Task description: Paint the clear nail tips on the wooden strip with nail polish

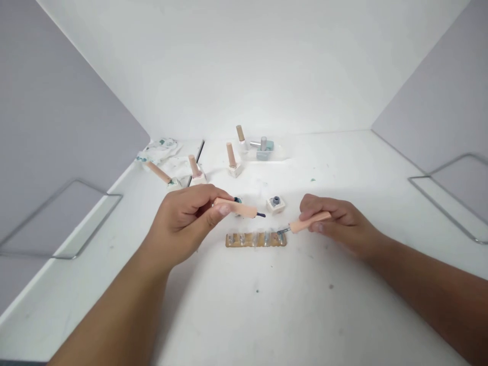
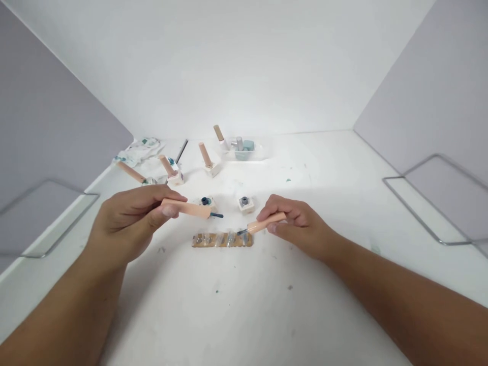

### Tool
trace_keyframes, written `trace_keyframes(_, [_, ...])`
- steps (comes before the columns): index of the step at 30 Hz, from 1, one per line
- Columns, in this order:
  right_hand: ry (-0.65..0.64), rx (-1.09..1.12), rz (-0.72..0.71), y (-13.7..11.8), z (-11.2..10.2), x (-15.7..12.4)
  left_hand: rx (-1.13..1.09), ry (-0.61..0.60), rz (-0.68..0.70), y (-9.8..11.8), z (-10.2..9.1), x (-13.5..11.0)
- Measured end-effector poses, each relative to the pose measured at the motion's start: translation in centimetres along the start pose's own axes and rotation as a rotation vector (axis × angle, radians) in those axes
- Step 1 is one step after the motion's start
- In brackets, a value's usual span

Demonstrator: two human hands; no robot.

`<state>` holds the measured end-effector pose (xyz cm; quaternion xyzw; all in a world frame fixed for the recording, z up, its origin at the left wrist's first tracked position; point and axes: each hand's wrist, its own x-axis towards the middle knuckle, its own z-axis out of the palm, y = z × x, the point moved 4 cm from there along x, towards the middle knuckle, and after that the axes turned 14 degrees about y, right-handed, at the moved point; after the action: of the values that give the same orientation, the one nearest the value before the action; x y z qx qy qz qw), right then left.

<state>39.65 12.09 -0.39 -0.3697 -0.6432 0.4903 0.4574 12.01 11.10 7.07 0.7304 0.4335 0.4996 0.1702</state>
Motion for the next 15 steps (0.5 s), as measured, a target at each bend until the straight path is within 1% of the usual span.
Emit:
trace_keyframes(3, [0.089,-0.054,0.061,0.0,0.3,0.0,-0.003,0.026,-0.037,-0.3,-0.3,0.1])
trace_keyframes(6, [0.228,-0.075,0.074,-0.3,-0.1,0.5,0.012,0.055,-0.065,-0.9,-0.4,0.2])
trace_keyframes(9, [0.344,-0.146,0.027,-1.4,-0.7,1.5,0.048,0.108,-0.104,-1.5,-0.6,0.3])
trace_keyframes(11, [0.373,-0.233,-0.017,-2.5,-0.9,2.7,0.115,0.156,-0.121,-1.8,-0.8,0.4])
trace_keyframes(13, [0.404,-0.277,-0.049,-3.5,-0.8,4.0,0.233,0.19,-0.095,-1.8,-1.0,0.5])
trace_keyframes(15, [0.436,-0.284,-0.102,-4.4,-0.4,5.5,0.351,0.186,-0.043,-1.6,-1.1,0.7])
